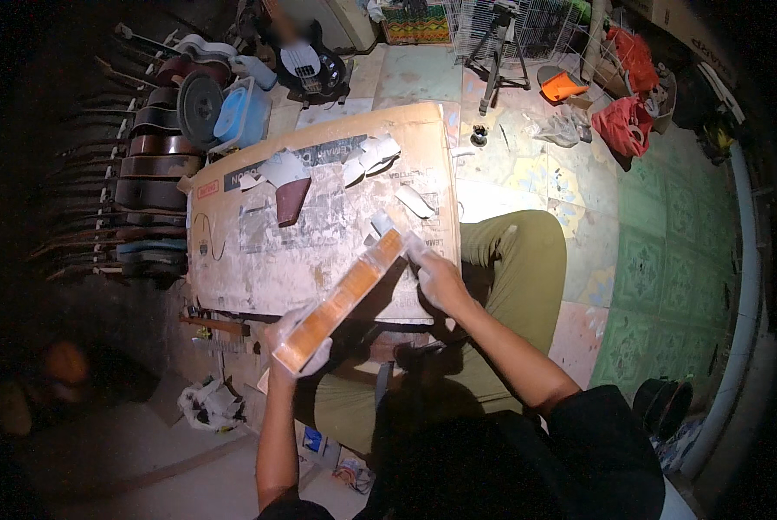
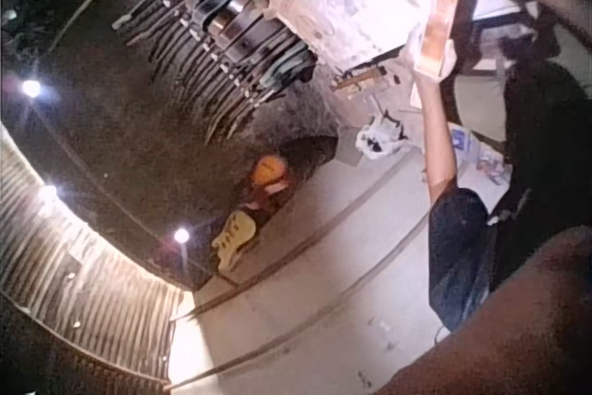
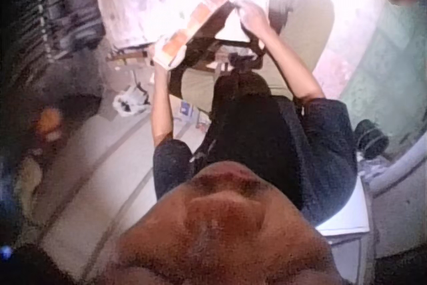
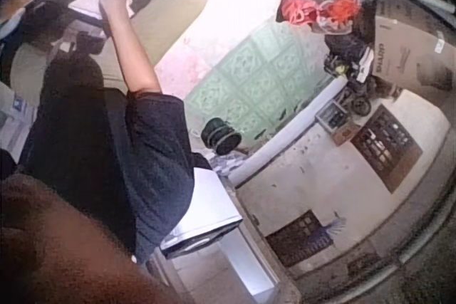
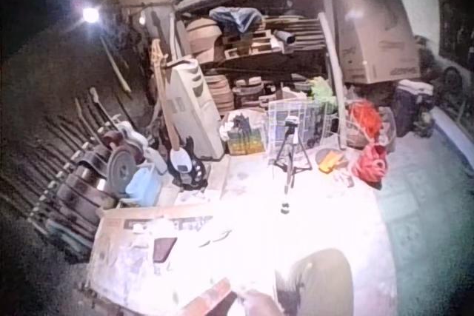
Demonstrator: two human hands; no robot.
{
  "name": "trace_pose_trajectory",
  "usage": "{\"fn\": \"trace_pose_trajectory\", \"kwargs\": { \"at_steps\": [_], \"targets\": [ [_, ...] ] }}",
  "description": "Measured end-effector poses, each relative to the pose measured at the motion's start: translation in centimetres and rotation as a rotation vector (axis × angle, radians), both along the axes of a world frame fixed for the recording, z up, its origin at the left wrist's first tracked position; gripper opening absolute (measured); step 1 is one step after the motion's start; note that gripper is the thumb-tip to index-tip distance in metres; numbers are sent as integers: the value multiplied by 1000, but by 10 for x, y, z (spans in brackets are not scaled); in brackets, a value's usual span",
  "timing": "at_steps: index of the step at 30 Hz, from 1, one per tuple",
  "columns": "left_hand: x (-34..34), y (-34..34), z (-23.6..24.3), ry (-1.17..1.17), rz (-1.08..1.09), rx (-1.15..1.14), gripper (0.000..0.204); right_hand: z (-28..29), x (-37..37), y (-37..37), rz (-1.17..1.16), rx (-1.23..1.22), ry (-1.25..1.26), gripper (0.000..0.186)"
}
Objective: The person sands the surface and edges of a wooden guitar body using a sanding block and pieces of sandpaper. They turn the guitar body over and sand various contours and recessed areas by hand.
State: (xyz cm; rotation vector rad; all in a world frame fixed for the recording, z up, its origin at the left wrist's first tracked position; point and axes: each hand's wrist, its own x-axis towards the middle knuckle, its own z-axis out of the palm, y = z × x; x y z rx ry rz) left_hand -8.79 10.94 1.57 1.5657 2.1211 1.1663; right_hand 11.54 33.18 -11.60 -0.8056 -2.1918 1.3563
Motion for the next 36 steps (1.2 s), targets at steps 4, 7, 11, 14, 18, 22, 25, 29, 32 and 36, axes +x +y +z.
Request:
{"fn": "trace_pose_trajectory", "kwargs": {
  "at_steps": [4, 7, 11, 14, 18, 22, 25, 29, 32, 36],
  "targets": [
    [-11, -1, 20, 10, 106, -148, 50, -10, -6, 9, -193, -379, -9, 52],
    [-18, 2, 23, -146, 130, -78, 52, 9, -8, 1, -151, -180, 131, 52],
    [-15, 39, 34, -107, 114, -74, 57, 52, -2, 7, -358, -903, 357, 49],
    [-24, 48, 34, -88, 66, -44, 61, 96, -8, 14, -168, -1063, 475, 47],
    [-24, 65, 36, 14, 28, -50, 61, 145, -31, 23, 50, -1034, 411, 41],
    [-10, 81, 38, 208, -127, -47, 64, 162, -61, 38, 177, -918, 241, 39],
    [6, 91, 50, 102, -104, 7, 59, 153, -79, 50, 279, -856, 178, 44],
    [-9, 75, 54, 41, -58, -13, 61, 160, -75, 56, 203, -707, 209, 40],
    [-24, 58, 43, 69, 44, 56, 62, 121, -72, 78, -236, -628, 376, 25],
    [-25, 68, 34, 110, 35, 59, 66, -35, -67, 89, -356, 26, -33, 21]
  ]
}}
